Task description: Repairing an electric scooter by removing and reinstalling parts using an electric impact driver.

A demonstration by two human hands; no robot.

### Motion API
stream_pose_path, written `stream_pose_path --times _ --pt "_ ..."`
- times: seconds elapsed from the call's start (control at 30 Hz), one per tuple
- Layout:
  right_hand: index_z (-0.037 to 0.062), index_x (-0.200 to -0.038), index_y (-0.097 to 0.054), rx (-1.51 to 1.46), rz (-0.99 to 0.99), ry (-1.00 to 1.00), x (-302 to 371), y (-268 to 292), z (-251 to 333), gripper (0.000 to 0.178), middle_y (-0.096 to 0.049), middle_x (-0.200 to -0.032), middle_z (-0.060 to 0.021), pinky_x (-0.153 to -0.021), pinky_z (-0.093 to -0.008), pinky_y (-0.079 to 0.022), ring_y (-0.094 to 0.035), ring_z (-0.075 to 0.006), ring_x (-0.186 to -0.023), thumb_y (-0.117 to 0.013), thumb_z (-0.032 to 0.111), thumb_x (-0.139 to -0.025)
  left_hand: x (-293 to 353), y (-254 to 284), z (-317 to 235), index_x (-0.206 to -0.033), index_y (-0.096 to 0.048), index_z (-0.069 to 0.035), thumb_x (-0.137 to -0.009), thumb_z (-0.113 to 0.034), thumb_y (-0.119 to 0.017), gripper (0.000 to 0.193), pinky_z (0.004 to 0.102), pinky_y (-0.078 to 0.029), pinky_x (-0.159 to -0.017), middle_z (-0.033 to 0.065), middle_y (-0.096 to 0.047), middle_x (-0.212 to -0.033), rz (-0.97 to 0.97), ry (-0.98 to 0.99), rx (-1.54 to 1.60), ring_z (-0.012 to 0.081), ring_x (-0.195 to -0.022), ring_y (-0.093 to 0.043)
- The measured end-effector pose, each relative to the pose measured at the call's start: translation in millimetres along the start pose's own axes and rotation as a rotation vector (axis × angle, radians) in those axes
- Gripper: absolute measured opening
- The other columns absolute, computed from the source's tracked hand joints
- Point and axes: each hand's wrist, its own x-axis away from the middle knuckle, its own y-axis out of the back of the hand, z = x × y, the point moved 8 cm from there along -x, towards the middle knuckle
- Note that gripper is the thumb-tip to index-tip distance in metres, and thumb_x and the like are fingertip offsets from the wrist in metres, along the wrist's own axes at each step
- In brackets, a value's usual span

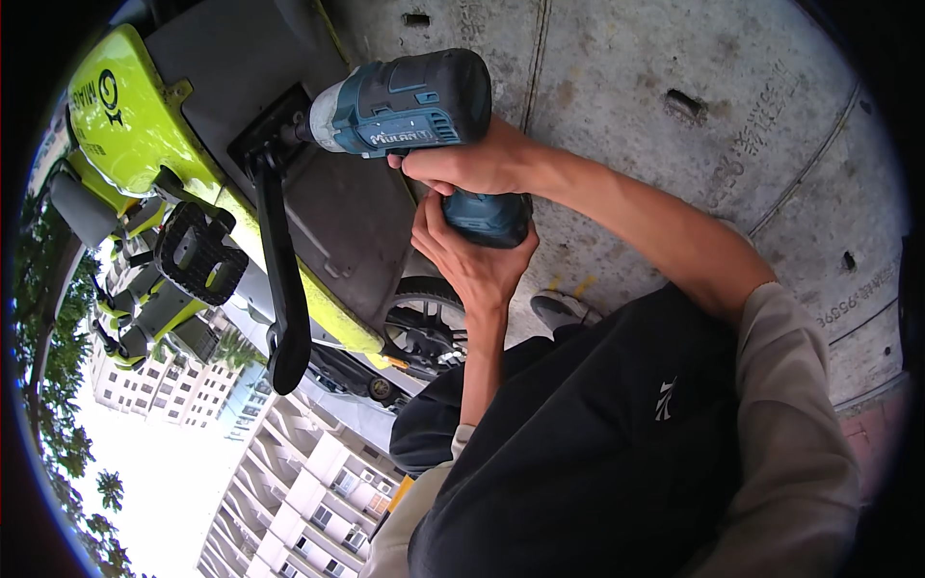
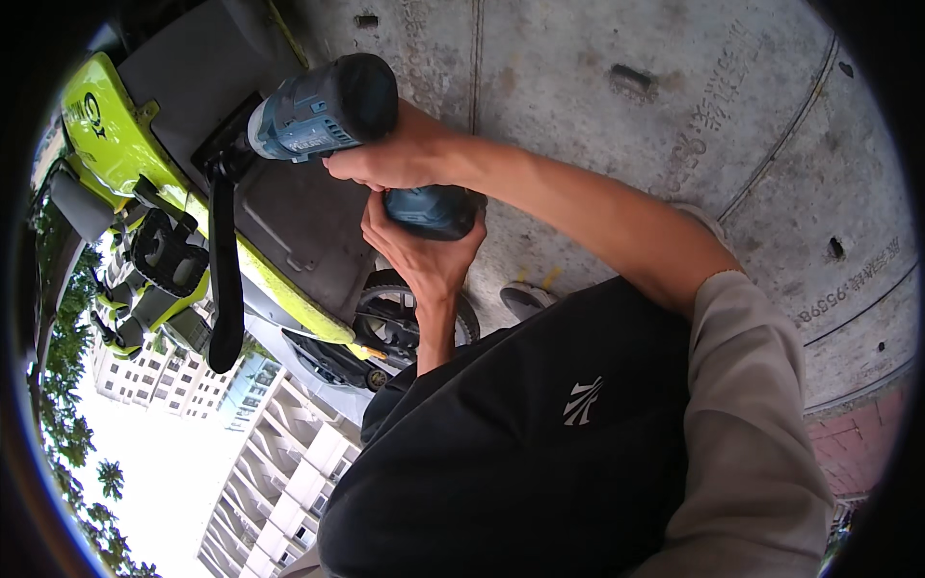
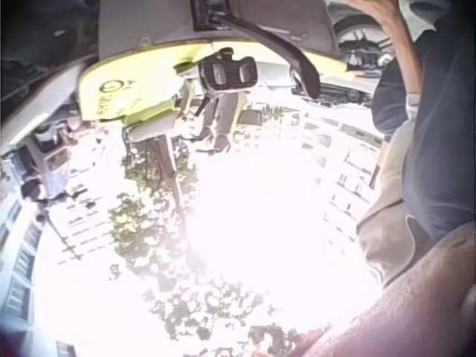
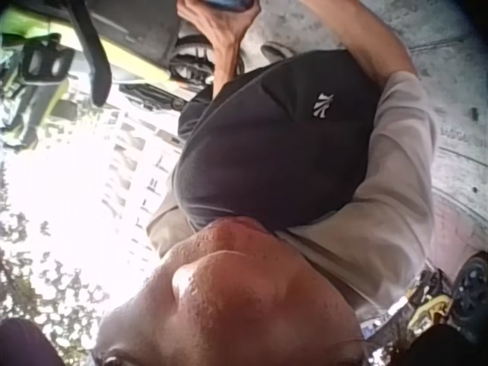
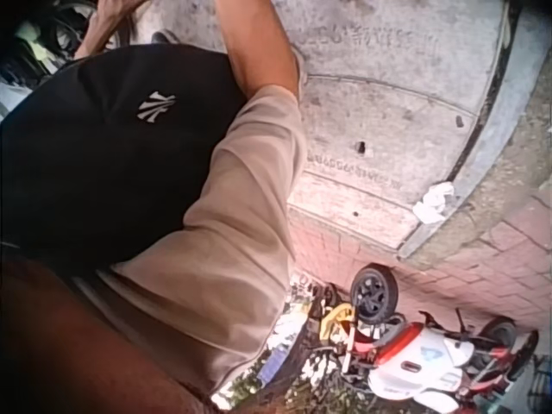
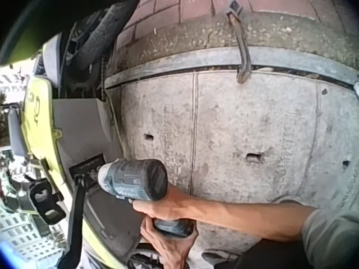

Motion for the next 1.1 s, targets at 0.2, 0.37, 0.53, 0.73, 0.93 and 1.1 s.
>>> stream_pose_path --times 0.2,0.37,0.53,0.73,0.93,1.1 --pt "-0.0012 -0.092 -0.063 0.004 0.0 0.009 -2 -4 0 0.013 -0.055 -0.061 0.0002 -0.051 -0.0265 -0.04 -0.048 -0.0063 -0.054 -0.059 0.003 -0.08 1 0 3 -0.14 -0.029 0.0 -0.051 -0.027 -0.09 0.111 0.0507 -0.034 -0.102 0.0223 -0.044 -0.126 0.001 0.023 0.018 0.0393 -0.118 -0.041" --pt "-0.0008 -0.093 -0.063 0.036 0.014 0.008 -2 -5 -3 0.013 -0.055 -0.061 0.0002 -0.051 -0.0262 -0.04 -0.048 -0.0063 -0.054 -0.059 0.002 -0.08 1 1 5 -0.141 -0.027 -0.001 -0.052 -0.027 -0.09 0.112 0.0504 -0.034 -0.102 0.0226 -0.043 -0.126 0.005 0.01 0.005 0.0396 -0.118 -0.041" --pt "-0.0004 -0.093 -0.062 0.005 0.001 0.02 -4 -5 -3 0.013 -0.055 -0.063 0.0004 -0.051 -0.0263 -0.04 -0.048 -0.0063 -0.055 -0.059 0.001 -0.08 -2 5 1 -0.139 -0.032 -0.003 -0.055 -0.023 -0.087 0.103 0.0502 -0.036 -0.099 0.0201 -0.043 -0.126 -0.031 0.002 0.023 0.039 -0.117 -0.043" --pt "-0.0004 -0.095 -0.062 0.034 -0.006 0.057 -4 -8 -2 0.016 -0.055 -0.063 0.0012 -0.051 -0.0266 -0.04 -0.049 -0.0065 -0.055 -0.058 0.001 -0.08 -1 5 4 -0.139 -0.032 -0.003 -0.055 -0.022 -0.087 0.102 0.0502 -0.036 -0.099 0.0205 -0.043 -0.125 -0.035 -0.002 0.051 0.0391 -0.116 -0.043" --pt "0.0049 -0.086 -0.065 0.02 -0.013 0.07 -3 -6 1 0.013 -0.059 -0.061 -0.0009 -0.054 -0.0285 -0.046 -0.054 -0.0095 -0.054 -0.066 0.014 -0.077 -2 4 4 -0.139 -0.032 -0.003 -0.055 -0.022 -0.088 0.103 0.0503 -0.036 -0.099 0.0209 -0.044 -0.125 -0.039 -0.031 0.052 0.0393 -0.117 -0.043" --pt "-0.0014 -0.107 -0.064 0.009 0.007 0.071 6 -10 -3 0.027 -0.065 -0.089 -0.005 -0.053 -0.0258 -0.043 -0.049 -0.0066 -0.056 -0.057 0.003 -0.081 5 8 8 -0.139 -0.033 -0.004 -0.055 -0.022 -0.087 0.102 0.051 -0.035 -0.1 0.0209 -0.044 -0.127 0.001 -0.019 0.088 0.0391 -0.118 -0.043"
